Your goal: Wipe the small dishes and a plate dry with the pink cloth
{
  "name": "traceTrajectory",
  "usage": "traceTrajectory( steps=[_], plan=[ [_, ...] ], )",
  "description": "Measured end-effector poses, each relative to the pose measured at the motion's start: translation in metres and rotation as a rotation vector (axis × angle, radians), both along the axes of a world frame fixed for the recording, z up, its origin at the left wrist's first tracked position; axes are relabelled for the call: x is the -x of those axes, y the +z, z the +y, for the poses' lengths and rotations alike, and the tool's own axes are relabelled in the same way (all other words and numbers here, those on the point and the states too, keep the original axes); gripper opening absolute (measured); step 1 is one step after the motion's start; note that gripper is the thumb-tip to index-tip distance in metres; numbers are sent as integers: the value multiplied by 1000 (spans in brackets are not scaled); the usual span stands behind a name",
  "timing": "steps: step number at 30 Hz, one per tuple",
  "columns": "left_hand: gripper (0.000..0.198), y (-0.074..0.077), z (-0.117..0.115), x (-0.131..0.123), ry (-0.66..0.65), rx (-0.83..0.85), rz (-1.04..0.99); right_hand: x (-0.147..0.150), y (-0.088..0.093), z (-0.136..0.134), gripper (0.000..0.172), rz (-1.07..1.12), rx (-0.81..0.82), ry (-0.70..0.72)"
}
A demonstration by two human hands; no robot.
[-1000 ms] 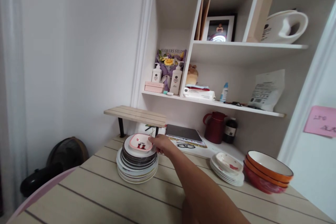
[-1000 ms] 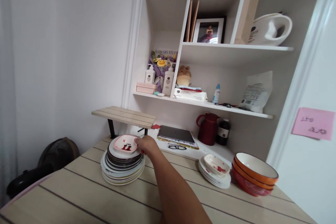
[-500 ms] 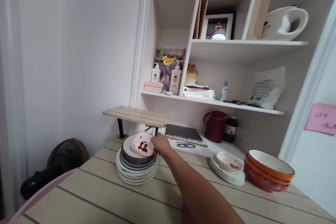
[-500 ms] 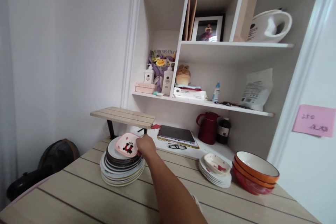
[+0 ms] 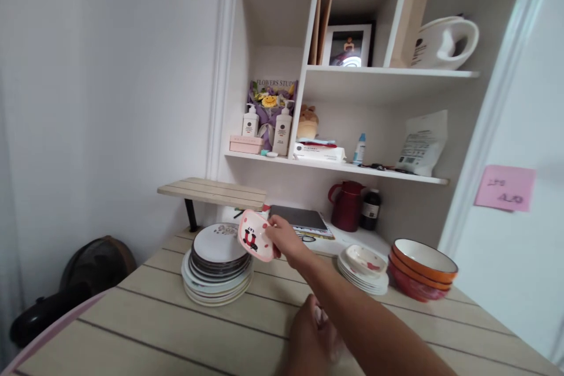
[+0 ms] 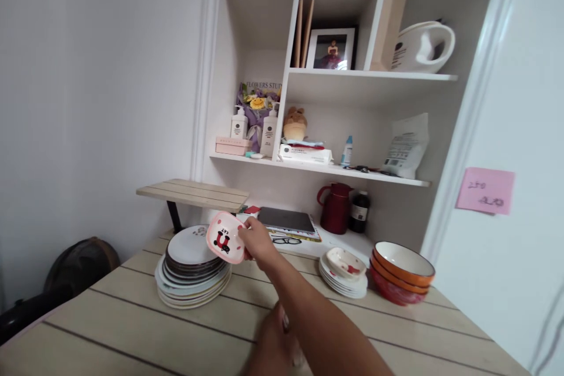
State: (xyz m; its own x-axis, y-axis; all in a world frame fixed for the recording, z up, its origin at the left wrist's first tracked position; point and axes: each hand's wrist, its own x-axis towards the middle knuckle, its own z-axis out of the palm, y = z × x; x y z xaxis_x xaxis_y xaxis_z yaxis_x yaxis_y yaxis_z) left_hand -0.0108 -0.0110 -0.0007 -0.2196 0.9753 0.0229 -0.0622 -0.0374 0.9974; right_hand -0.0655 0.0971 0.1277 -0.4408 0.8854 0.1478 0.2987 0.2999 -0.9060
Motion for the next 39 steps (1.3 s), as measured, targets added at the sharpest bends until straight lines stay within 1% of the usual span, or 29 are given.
traceTrajectory(
  steps=[2, 4, 6, 9, 11, 14, 16, 18, 20, 22, 24, 27, 29, 31, 33, 36, 37, 39],
  plan=[
    [18, -1, 29, 8, 94, -41, 61, -33, -2, -5, 8, 33, -2, -6],
    [17, -4, 44, 13, 126, -84, 63, -70, -9, -9, 10, 50, 7, -29],
    [27, -6, 45, 17, 134, -139, 45, -109, -22, -13, 13, 56, 23, -70],
    [44, -8, 38, 21, 133, -150, 26, -161, -46, -21, 13, 52, 54, -169],
    [50, -8, 35, 23, 134, -129, 29, -186, -62, -27, 13, 46, 78, -234],
    [57, -3, 33, 25, 127, -86, 50, -210, -83, -34, 12, 35, 91, -311],
    [57, 3, 30, 26, 109, -76, 80, -218, -94, -37, 12, 25, 73, -343],
    [53, 10, 27, 26, 89, -102, 138, -223, -102, -38, 12, 5, 25, -366],
    [54, 16, 23, 24, 31, -107, 165, -226, -108, -39, 13, -25, -46, -392],
    [56, 19, 22, 20, -22, -121, 210, -229, -111, -40, 14, -62, -118, -426],
    [54, 17, 21, 14, -18, -167, 272, -230, -112, -42, 16, -96, -174, -458],
    [47, 10, 22, 7, 24, -253, 404, -230, -111, -47, 15, -126, -231, -479],
    [38, 6, 22, 5, 16, -280, 529, -230, -109, -51, 12, -124, -277, -456],
    [27, 3, 22, 6, 12, -283, 632, -229, -106, -57, 7, -74, -318, -403],
    [20, 2, 20, 9, 24, -282, 672, -228, -104, -61, 8, 43, -293, -334],
    [22, 4, 15, 11, 28, -316, 693, -224, -103, -65, 25, 257, -96, -222],
    [23, 6, 13, 11, 22, -342, 711, -223, -104, -66, 28, 302, -32, -181],
    [23, 9, 9, 10, 4, -400, 752, -220, -106, -68, 22, 328, 64, -113]
  ],
)
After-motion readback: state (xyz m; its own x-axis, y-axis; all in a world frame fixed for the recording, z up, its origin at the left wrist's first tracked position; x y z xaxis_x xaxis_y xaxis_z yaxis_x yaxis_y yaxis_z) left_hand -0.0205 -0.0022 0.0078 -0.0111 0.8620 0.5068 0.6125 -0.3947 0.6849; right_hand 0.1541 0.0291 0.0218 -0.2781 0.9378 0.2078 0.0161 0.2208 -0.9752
